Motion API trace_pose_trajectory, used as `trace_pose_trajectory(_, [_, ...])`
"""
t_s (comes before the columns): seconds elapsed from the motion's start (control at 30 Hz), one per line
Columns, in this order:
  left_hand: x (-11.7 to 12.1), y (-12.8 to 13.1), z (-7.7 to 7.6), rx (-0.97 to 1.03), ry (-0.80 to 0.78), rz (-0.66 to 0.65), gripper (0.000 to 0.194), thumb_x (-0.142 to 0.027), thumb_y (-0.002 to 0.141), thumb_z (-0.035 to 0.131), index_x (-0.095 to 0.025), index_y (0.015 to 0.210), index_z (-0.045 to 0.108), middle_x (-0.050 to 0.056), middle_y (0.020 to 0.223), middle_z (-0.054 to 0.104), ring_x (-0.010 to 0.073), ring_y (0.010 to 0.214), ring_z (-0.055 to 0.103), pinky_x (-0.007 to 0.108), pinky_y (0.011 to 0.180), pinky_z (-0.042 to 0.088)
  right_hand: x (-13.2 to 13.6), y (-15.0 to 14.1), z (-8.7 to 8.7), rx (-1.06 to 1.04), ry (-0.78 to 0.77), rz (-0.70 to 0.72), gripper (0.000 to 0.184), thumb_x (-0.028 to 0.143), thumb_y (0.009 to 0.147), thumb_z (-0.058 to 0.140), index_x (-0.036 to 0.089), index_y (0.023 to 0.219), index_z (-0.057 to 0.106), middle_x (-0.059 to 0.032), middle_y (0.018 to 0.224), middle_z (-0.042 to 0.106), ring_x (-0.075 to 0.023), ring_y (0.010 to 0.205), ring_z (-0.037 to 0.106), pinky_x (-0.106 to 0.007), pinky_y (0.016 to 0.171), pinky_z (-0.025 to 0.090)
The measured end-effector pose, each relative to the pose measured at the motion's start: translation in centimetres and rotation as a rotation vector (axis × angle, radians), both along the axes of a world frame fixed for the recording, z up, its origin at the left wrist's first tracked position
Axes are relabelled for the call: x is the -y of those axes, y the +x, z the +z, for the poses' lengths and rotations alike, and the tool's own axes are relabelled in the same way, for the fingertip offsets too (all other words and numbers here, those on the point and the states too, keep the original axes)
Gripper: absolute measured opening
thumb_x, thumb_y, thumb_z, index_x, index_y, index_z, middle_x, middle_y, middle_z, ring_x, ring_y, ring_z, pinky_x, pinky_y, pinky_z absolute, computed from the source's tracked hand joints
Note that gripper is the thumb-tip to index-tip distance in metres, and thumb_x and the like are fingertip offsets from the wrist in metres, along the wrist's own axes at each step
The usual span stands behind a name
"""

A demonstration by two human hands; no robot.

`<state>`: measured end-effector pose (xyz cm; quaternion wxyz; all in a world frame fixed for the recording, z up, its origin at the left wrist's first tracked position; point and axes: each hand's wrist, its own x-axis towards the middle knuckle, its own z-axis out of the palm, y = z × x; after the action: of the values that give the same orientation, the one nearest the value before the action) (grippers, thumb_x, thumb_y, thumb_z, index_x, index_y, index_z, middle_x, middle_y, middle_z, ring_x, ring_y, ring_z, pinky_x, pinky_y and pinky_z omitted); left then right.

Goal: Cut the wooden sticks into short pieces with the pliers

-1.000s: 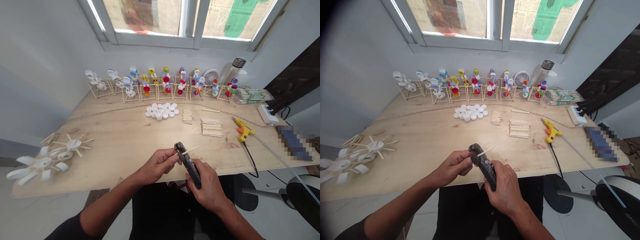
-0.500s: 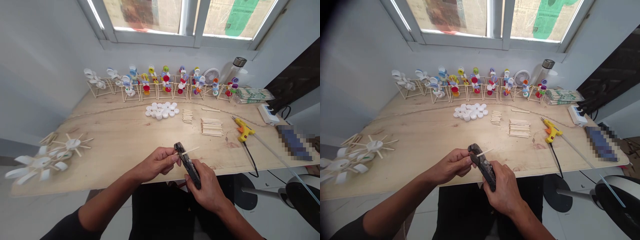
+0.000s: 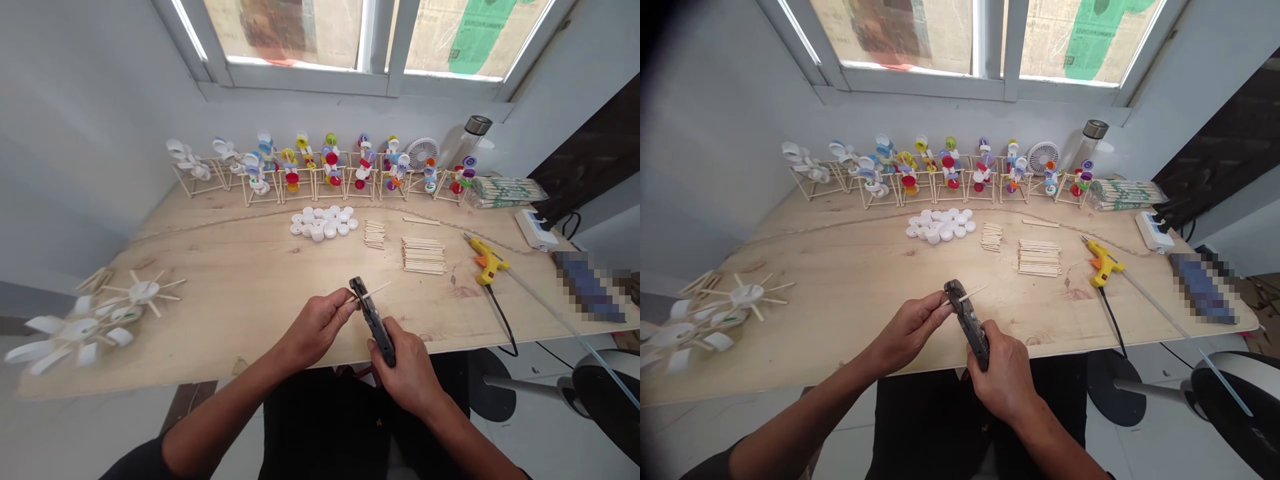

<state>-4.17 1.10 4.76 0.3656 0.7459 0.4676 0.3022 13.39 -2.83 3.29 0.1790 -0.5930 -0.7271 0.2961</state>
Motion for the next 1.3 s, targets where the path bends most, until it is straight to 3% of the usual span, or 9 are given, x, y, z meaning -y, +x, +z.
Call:
trace_pose_trajectory(0.17, [0.4, 0.7, -1.6, -0.386, 0.613, 0.206, 0.015, -0.020, 0.087, 0.040, -0.015, 0.091, 0.054, -0.001, 0.060, 0.055, 0.0104, 0.051, 0.050, 0.021, 0.049, 0.034, -0.3, -0.3, 0.2, -0.059, -0.068, -0.023, 0.007, 0.026, 0.079, 0.044, 0.022, 0.074, 0.043, 0.0031, 0.056, 0.054, -0.0148, 0.051, 0.053, -0.023, 0.051, 0.034])
trace_pose_trajectory(0.27, [0.3, 0.7, -2.0, -0.516, 0.806, 0.219, 0.014, -0.015, 0.085, 0.041, -0.013, 0.089, 0.055, -0.002, 0.053, 0.051, 0.0105, 0.045, 0.046, 0.022, 0.046, 0.031, -0.4, -0.5, 0.4, -0.086, -0.108, -0.023, 0.005, 0.026, 0.079, 0.044, 0.022, 0.077, 0.045, 0.0038, 0.055, 0.054, -0.0144, 0.050, 0.052, -0.022, 0.049, 0.033])
trace_pose_trajectory(0.43, [0.0, 0.4, -2.1, -0.411, 0.763, 0.167, 0.015, -0.015, 0.086, 0.040, -0.013, 0.094, 0.052, 0.000, 0.061, 0.058, 0.0103, 0.052, 0.053, 0.020, 0.049, 0.037, -0.5, -0.5, 0.6, -0.076, -0.104, -0.019, 0.004, 0.026, 0.079, 0.045, 0.022, 0.080, 0.045, 0.0031, 0.058, 0.055, -0.0151, 0.053, 0.053, -0.023, 0.052, 0.034])
trace_pose_trajectory(0.83, [-0.8, -0.1, -1.8, -0.286, 0.431, 0.085, 0.017, -0.022, 0.090, 0.033, -0.017, 0.089, 0.050, 0.000, 0.068, 0.061, 0.0100, 0.055, 0.056, 0.019, 0.051, 0.040, -1.2, -0.9, -0.1, -0.029, -0.076, -0.002, 0.005, 0.026, 0.079, 0.043, 0.021, 0.077, 0.042, 0.0027, 0.060, 0.056, -0.0149, 0.054, 0.054, -0.023, 0.052, 0.032])
trace_pose_trajectory(0.97, [-1.3, -0.4, -2.8, -0.344, 0.446, 0.116, 0.019, -0.023, 0.090, 0.033, -0.017, 0.089, 0.051, 0.000, 0.066, 0.061, 0.0108, 0.055, 0.057, 0.020, 0.051, 0.040, -1.7, -1.4, -1.2, 0.029, -0.046, 0.007, 0.007, 0.025, 0.078, 0.043, 0.021, 0.074, 0.040, 0.0030, 0.058, 0.055, -0.0143, 0.052, 0.053, -0.022, 0.051, 0.029])
trace_pose_trajectory(1.17, [-2.0, -0.8, -5.1, -0.392, 0.597, 0.191, 0.018, -0.021, 0.089, 0.036, -0.016, 0.089, 0.053, -0.001, 0.062, 0.061, 0.0104, 0.052, 0.056, 0.020, 0.050, 0.039, -2.2, -1.9, -3.5, 0.173, 0.050, -0.008, 0.007, 0.025, 0.076, 0.044, 0.020, 0.072, 0.042, 0.0013, 0.054, 0.054, -0.0149, 0.048, 0.051, -0.024, 0.048, 0.023])
trace_pose_trajectory(1.3, [-2.1, -1.1, -5.8, -0.387, 0.609, 0.222, 0.018, -0.021, 0.089, 0.036, -0.016, 0.092, 0.054, 0.001, 0.069, 0.063, 0.0112, 0.058, 0.059, 0.020, 0.055, 0.042, -2.5, -2.0, -3.5, 0.195, 0.045, 0.001, 0.006, 0.025, 0.076, 0.045, 0.020, 0.073, 0.045, 0.0012, 0.055, 0.055, -0.0147, 0.049, 0.051, -0.024, 0.048, 0.022])
